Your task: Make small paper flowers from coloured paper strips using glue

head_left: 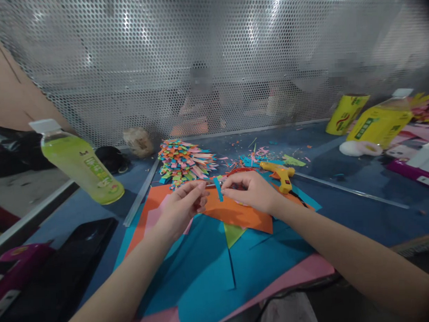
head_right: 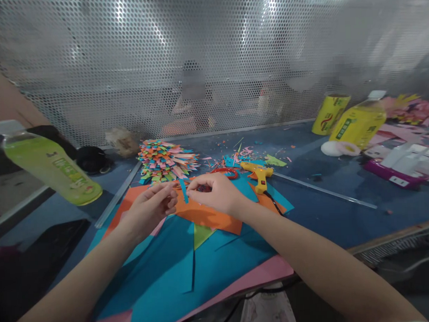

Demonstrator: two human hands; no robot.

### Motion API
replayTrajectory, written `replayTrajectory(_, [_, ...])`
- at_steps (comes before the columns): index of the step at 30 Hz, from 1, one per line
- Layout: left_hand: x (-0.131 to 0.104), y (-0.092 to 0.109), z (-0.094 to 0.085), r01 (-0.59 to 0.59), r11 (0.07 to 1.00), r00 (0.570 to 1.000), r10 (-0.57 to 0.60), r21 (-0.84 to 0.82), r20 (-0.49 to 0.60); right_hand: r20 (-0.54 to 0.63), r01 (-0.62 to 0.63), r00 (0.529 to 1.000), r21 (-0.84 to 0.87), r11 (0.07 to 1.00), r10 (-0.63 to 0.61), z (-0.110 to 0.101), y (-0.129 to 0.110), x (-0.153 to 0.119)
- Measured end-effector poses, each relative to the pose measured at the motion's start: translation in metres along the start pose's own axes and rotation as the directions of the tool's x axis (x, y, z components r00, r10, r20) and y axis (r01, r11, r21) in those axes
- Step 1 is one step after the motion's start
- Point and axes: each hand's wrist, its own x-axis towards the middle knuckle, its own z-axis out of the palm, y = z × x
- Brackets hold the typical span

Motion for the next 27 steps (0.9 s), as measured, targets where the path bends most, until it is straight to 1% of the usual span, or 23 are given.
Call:
replayTrajectory(2, [0.001,0.002,0.001,0.042,0.999,0.999,-0.043,-0.028,-0.014,-0.037,0.010,0.999,-0.058,0.998,-0.012,-0.001,0.002,0.001])
replayTrajectory(4, [0.001,0.006,0.003,0.069,0.993,0.997,-0.071,-0.091,-0.016,-0.078,0.011,0.997,-0.133,0.991,-0.021,-0.001,0.003,0.002])
replayTrajectory(8, [0.000,0.014,0.003,0.076,0.979,0.996,-0.082,-0.191,-0.024,-0.093,-0.004,0.996,-0.208,0.978,-0.015,-0.002,0.003,0.002])
replayTrajectory(10, [-0.001,0.015,0.001,0.097,0.977,0.995,-0.097,-0.188,0.011,-0.097,-0.006,0.995,-0.223,0.975,-0.016,-0.002,0.004,0.002])
replayTrajectory(12, [-0.002,0.013,-0.001,0.106,0.986,0.992,-0.097,-0.129,0.075,-0.120,-0.017,0.993,-0.232,0.972,-0.011,-0.002,0.006,0.003])
replayTrajectory(13, [-0.002,0.011,-0.001,0.091,0.993,0.992,-0.084,-0.070,0.097,-0.137,-0.032,0.991,-0.233,0.972,-0.001,-0.003,0.006,0.003])
replayTrajectory(15, [-0.003,0.007,-0.003,0.016,0.992,0.995,-0.028,0.127,0.093,-0.181,-0.060,0.983,-0.221,0.973,0.019,-0.004,0.007,0.003])
replayTrajectory(16, [-0.003,0.005,-0.003,-0.040,0.962,0.997,0.019,0.270,0.080,-0.208,-0.064,0.978,-0.206,0.976,0.021,-0.006,0.007,0.004])
replayTrajectory(17, [-0.003,0.003,-0.004,-0.104,0.896,0.994,0.080,0.432,0.073,-0.239,-0.061,0.971,-0.184,0.981,0.016,-0.007,0.006,0.004])
replayTrajectory(18, [-0.003,0.001,-0.005,-0.165,0.788,0.986,0.140,0.593,0.089,-0.275,-0.049,0.961,-0.157,0.986,0.004,-0.009,0.006,0.004])
replayTrajectory(19, [-0.003,0.000,-0.005,-0.222,0.650,0.974,0.187,0.726,0.130,-0.318,-0.035,0.948,-0.132,0.991,-0.009,-0.011,0.006,0.004])
replayTrajectory(20, [-0.003,-0.001,-0.007,-0.276,0.506,0.958,0.218,0.817,0.188,-0.363,-0.023,0.932,-0.112,0.993,-0.019,-0.012,0.005,0.005])
replayTrajectory(21, [-0.003,-0.002,-0.007,-0.321,0.382,0.940,0.240,0.867,0.242,-0.407,-0.014,0.913,-0.097,0.995,-0.027,-0.014,0.005,0.005])
replayTrajectory(22, [-0.003,-0.002,-0.008,-0.349,0.300,0.925,0.261,0.888,0.276,-0.441,-0.007,0.897,-0.088,0.996,-0.032,-0.015,0.005,0.005])
replayTrajectory(23, [-0.003,-0.002,-0.009,-0.359,0.267,0.917,0.282,0.894,0.283,-0.460,-0.004,0.887,-0.082,0.997,-0.035,-0.016,0.006,0.005])
replayTrajectory(24, [-0.003,-0.002,-0.009,-0.356,0.276,0.913,0.304,0.893,0.271,-0.461,-0.001,0.887,-0.074,0.997,-0.033,-0.016,0.006,0.006])
replayTrajectory(25, [-0.003,-0.002,-0.009,-0.346,0.311,0.914,0.324,0.885,0.243,-0.448,-0.001,0.894,-0.060,0.998,-0.026,-0.015,0.007,0.006])
replayTrajectory(27, [-0.004,-0.001,-0.008,-0.338,0.422,0.917,0.349,0.841,0.194,-0.400,-0.001,0.916,-0.038,0.999,-0.014,-0.013,0.009,0.006])
